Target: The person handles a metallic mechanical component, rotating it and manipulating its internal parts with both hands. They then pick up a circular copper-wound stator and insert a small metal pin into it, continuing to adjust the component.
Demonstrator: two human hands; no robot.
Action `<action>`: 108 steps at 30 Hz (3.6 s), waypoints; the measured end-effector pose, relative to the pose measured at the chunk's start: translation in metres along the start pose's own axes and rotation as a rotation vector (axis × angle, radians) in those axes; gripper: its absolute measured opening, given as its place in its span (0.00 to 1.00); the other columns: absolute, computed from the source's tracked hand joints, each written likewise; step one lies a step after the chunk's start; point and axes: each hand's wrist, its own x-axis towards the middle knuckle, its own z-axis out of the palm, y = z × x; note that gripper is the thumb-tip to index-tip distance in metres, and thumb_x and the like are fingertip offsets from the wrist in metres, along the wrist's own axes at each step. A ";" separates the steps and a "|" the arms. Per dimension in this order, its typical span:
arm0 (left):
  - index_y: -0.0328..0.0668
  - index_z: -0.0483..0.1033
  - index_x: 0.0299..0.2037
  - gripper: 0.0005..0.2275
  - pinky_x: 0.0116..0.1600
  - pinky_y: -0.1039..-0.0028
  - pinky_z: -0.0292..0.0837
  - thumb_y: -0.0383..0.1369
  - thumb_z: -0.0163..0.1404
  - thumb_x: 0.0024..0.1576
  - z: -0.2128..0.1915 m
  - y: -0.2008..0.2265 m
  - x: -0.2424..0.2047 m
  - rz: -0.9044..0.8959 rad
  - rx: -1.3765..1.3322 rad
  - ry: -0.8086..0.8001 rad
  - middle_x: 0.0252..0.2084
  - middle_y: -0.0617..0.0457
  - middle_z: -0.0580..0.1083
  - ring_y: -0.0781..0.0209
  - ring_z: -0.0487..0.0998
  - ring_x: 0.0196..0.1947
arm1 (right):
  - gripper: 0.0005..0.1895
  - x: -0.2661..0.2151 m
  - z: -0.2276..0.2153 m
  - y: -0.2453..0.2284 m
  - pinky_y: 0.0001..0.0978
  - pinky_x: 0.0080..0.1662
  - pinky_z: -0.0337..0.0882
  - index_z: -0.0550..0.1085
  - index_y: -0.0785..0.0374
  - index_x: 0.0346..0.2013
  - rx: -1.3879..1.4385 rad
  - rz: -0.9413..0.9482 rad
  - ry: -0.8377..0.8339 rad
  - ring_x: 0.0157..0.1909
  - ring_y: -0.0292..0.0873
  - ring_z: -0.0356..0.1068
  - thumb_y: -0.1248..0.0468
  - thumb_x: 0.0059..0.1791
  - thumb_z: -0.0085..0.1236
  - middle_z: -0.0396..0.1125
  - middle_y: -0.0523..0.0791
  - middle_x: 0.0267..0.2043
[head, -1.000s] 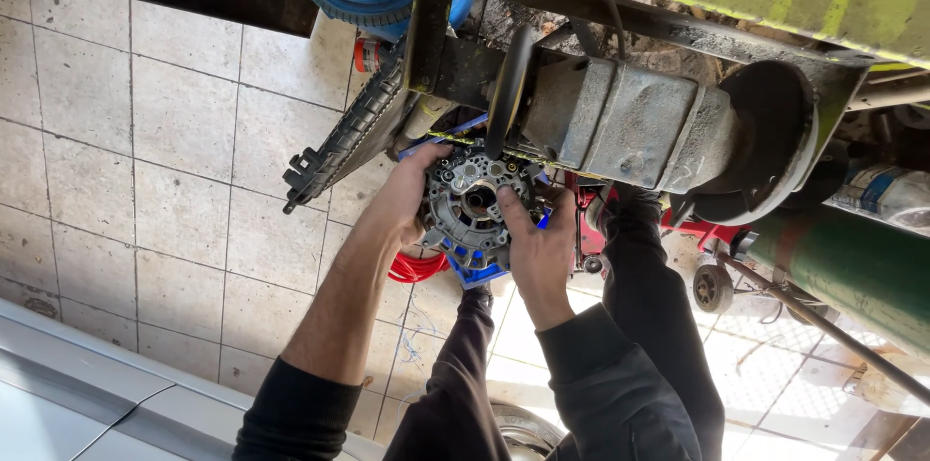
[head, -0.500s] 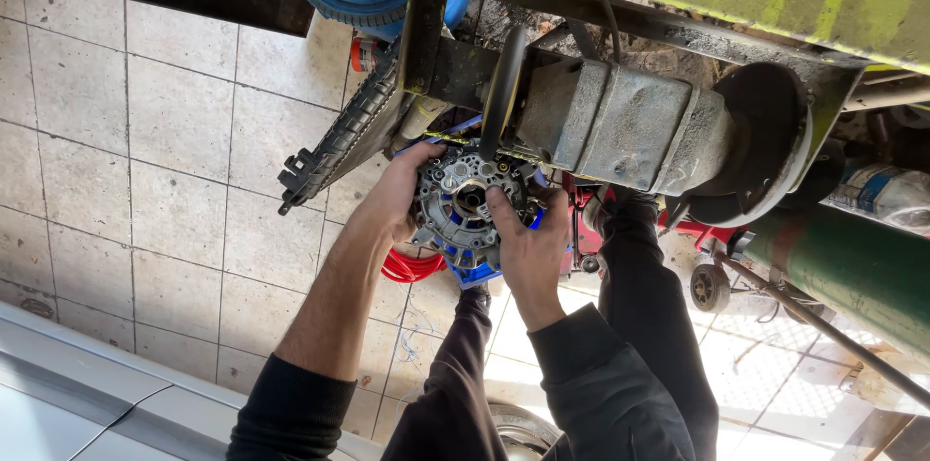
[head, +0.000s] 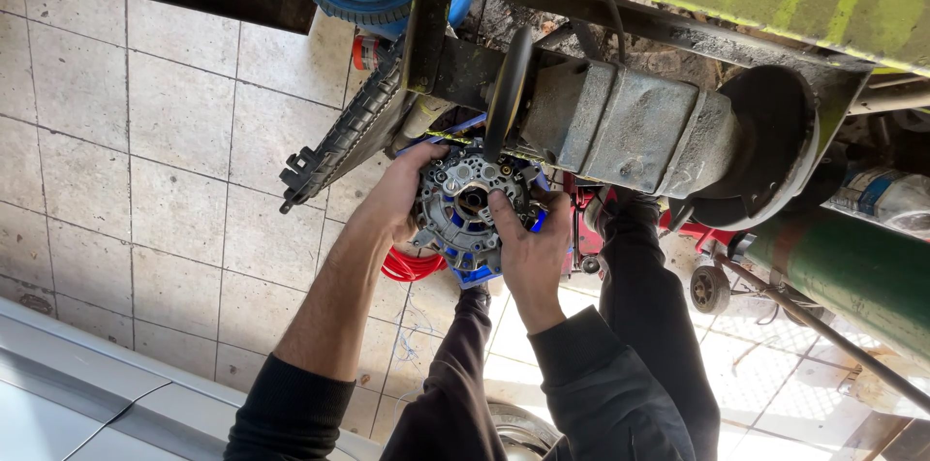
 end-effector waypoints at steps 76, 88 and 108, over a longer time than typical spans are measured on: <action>0.35 0.77 0.40 0.09 0.29 0.81 0.66 0.34 0.51 0.63 0.016 -0.081 -0.020 0.604 0.147 0.025 0.29 0.59 0.74 0.75 0.70 0.25 | 0.27 0.031 0.006 0.051 0.28 0.46 0.69 0.71 0.64 0.63 0.588 0.515 -0.194 0.46 0.37 0.70 0.57 0.52 0.37 0.71 0.44 0.50; 0.36 0.73 0.50 0.10 0.31 0.74 0.82 0.34 0.47 0.65 0.018 -0.054 -0.027 0.418 -0.060 -0.105 0.36 0.52 0.79 0.67 0.83 0.29 | 0.31 0.038 0.017 0.086 0.34 0.62 0.62 0.68 0.67 0.64 0.346 0.229 -0.136 0.61 0.46 0.66 0.54 0.56 0.24 0.67 0.52 0.60; 0.35 0.72 0.49 0.09 0.31 0.74 0.82 0.33 0.47 0.66 0.014 -0.050 -0.027 0.390 -0.119 -0.140 0.35 0.51 0.78 0.66 0.83 0.28 | 0.32 0.033 0.011 0.055 0.35 0.63 0.62 0.69 0.66 0.63 0.189 0.212 -0.138 0.61 0.49 0.66 0.55 0.56 0.23 0.67 0.54 0.59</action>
